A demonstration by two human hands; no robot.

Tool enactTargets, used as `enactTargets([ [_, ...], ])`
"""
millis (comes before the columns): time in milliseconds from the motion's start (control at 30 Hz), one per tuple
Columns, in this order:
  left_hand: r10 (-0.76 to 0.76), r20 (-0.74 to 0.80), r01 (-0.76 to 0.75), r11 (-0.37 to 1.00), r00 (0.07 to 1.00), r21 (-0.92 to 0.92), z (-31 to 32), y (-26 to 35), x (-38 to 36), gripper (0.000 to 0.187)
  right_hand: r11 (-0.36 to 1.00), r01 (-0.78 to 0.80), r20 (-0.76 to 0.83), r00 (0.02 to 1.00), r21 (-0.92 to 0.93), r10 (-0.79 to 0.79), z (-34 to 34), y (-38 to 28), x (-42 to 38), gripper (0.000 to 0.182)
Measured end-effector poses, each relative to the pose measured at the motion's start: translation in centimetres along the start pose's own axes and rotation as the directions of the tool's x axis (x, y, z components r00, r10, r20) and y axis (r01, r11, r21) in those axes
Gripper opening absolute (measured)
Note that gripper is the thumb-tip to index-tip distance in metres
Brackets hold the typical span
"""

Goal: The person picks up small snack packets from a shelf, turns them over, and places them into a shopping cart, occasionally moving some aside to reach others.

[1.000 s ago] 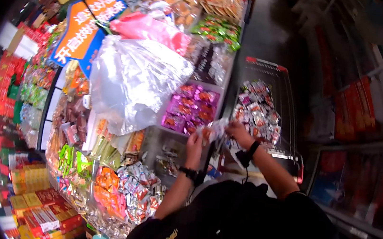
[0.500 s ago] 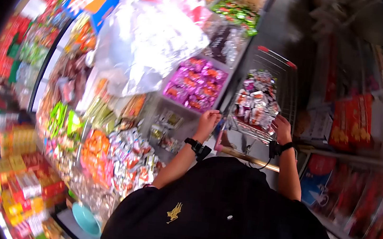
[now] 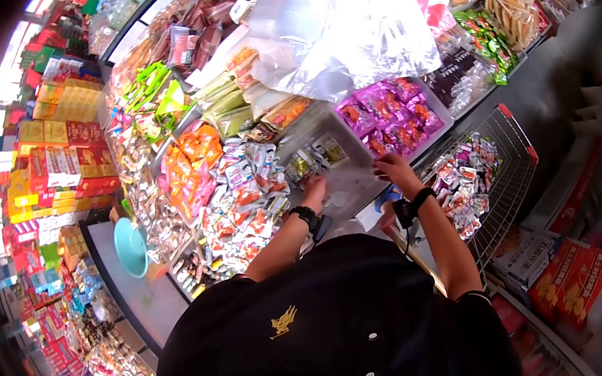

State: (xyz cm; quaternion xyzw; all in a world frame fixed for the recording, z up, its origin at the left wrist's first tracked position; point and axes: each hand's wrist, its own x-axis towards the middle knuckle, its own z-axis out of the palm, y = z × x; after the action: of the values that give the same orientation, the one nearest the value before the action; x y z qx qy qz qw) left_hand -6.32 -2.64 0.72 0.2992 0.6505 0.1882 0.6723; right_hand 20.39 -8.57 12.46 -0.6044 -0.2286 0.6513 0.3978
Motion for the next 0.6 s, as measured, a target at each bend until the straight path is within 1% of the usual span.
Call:
enactTargets([
  [67, 0.081, -0.066, -0.078, 0.996, 0.995, 0.048, -0.9, 1.1, -1.3, 0.008, 0.996, -0.056, 0.055, 0.997, -0.068, 0.059, 2.2, 0.9, 2.4, 0.024],
  [100, 0.183, -0.109, -0.168, 0.977, 0.977, 0.135, -1.6, 0.1, 0.3, 0.007, 0.992, -0.083, 0.080, 0.993, -0.098, 0.091, 3.1, 1.6, 3.4, 0.025],
  [133, 0.196, -0.091, -0.184, 0.976, 0.976, 0.119, -2.6, -1.0, 1.7, 0.008, 0.990, -0.104, 0.106, 0.988, -0.093, 0.114, 3.9, 2.4, 4.3, 0.026],
  [200, 0.225, -0.049, -0.221, 0.972, 0.973, 0.086, -3.2, 0.2, 1.6, 0.009, 0.986, -0.142, 0.155, 0.976, -0.086, 0.154, 5.0, 5.0, 6.9, 0.028],
  [233, 0.167, -0.144, -0.160, 0.985, 0.975, 0.064, -2.4, 1.7, 0.4, 0.022, 0.982, 0.023, 0.203, 0.979, -0.186, 0.016, 5.2, 8.1, 8.9, 0.028],
  [267, 0.191, -0.187, -0.170, 0.978, 0.964, 0.123, -2.4, 1.5, 1.2, 0.029, 0.942, 0.191, 0.261, 0.958, -0.276, -0.118, 5.2, 11.9, 11.2, 0.028],
  [333, 0.248, -0.263, -0.188, 0.954, 0.933, 0.233, -2.7, 0.1, 4.2, 0.042, 0.952, 0.176, 0.287, 0.953, -0.252, -0.100, 5.4, 12.7, 11.9, 0.028],
  [367, 0.265, -0.247, -0.134, 0.885, 0.932, 0.446, -3.0, 0.0, 5.3, 0.076, 0.990, -0.012, 0.262, 0.964, -0.139, 0.048, 5.8, 11.3, 10.8, 0.029],
  [400, 0.251, -0.299, -0.092, 0.884, 0.921, 0.458, -2.5, 0.8, 5.0, 0.084, 0.980, -0.198, 0.254, 0.947, -0.019, 0.197, 5.9, 11.1, 10.4, 0.029],
  [433, 0.235, -0.349, -0.050, 0.883, 0.907, 0.466, -1.7, 1.4, 4.6, 0.091, 0.972, -0.234, 0.245, 0.943, 0.009, 0.225, 5.8, 10.9, 10.1, 0.028],
  [467, 0.214, -0.397, -0.003, 0.883, 0.892, 0.470, -1.1, 1.2, 4.7, 0.098, 0.972, -0.233, 0.242, 0.943, -0.017, 0.230, 5.5, 10.3, 9.7, 0.028],
  [500, 0.164, -0.412, 0.043, 0.893, 0.896, 0.449, -0.8, 1.4, 5.2, 0.110, 0.971, -0.235, 0.238, 0.942, -0.043, 0.238, 5.2, 9.8, 9.2, 0.028],
  [533, 0.162, -0.432, 0.062, 0.886, 0.887, 0.460, -0.4, 1.4, 5.6, 0.109, 0.969, -0.236, 0.232, 0.941, -0.070, 0.246, 4.8, 9.3, 8.8, 0.028],
  [600, 0.155, -0.477, 0.106, 0.873, 0.865, 0.476, 0.5, 2.1, 5.4, 0.108, 0.978, -0.180, 0.232, 0.952, -0.105, 0.200, 3.7, 10.6, 9.6, 0.029],
])
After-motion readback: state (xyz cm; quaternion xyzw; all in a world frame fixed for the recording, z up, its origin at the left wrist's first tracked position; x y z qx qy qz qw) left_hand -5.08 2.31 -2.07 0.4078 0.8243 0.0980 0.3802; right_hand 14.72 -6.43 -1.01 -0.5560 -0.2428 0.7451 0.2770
